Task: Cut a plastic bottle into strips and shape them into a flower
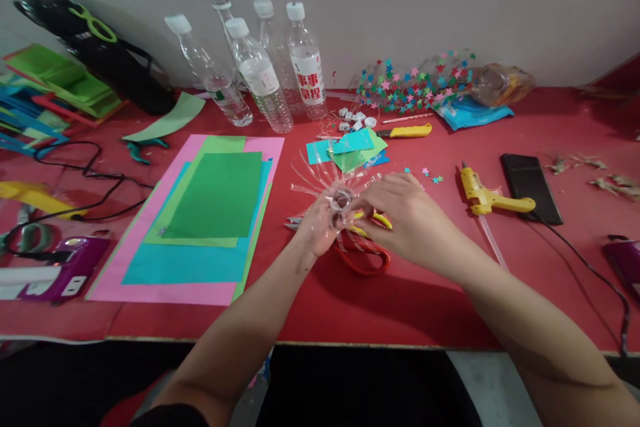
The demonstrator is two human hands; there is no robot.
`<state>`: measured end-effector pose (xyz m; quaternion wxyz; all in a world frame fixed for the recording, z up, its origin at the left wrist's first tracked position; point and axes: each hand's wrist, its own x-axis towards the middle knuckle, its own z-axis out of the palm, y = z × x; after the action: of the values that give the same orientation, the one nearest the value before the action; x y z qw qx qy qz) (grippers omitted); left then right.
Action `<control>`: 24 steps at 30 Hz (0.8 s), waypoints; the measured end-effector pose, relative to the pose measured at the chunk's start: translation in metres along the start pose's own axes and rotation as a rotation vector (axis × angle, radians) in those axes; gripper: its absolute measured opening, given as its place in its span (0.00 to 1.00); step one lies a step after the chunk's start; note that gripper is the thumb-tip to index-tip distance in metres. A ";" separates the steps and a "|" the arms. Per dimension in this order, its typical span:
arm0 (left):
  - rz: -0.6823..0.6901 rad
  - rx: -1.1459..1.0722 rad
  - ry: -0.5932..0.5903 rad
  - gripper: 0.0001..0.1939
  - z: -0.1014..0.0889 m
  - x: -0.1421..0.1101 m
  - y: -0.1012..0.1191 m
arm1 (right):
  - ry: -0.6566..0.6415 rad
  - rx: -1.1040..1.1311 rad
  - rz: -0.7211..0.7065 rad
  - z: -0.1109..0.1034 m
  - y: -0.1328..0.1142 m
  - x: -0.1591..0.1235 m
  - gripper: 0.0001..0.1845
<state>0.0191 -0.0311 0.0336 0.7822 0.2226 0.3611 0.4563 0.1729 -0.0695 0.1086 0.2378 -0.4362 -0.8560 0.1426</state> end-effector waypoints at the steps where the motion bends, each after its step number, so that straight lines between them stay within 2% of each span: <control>1: 0.005 0.002 0.003 0.11 0.000 0.000 0.000 | 0.007 0.017 0.004 0.001 0.000 0.000 0.03; 4: 0.025 -0.022 0.046 0.11 0.000 -0.001 0.001 | 0.033 0.163 0.041 0.002 0.001 0.001 0.06; 7: 0.018 -0.063 0.026 0.13 -0.001 -0.001 0.001 | 0.081 0.218 0.077 0.004 0.002 0.002 0.08; 10: 0.033 -0.084 0.036 0.12 -0.002 0.000 -0.001 | 0.067 0.139 0.031 0.009 0.003 0.003 0.02; 16: 0.002 -0.096 0.088 0.11 0.000 0.000 -0.002 | 0.090 -0.140 -0.035 0.025 0.005 0.003 0.07; 21: -0.040 -0.065 0.129 0.15 0.005 -0.004 -0.002 | 0.116 -0.195 -0.045 0.030 0.005 0.002 0.12; 24: -0.030 -0.051 0.161 0.11 0.008 -0.007 -0.002 | 0.110 -0.225 -0.040 0.029 0.004 0.003 0.14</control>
<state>0.0242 -0.0385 0.0394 0.7629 0.1595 0.4144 0.4700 0.1590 -0.0659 0.0830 0.2370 -0.4502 -0.8608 0.0168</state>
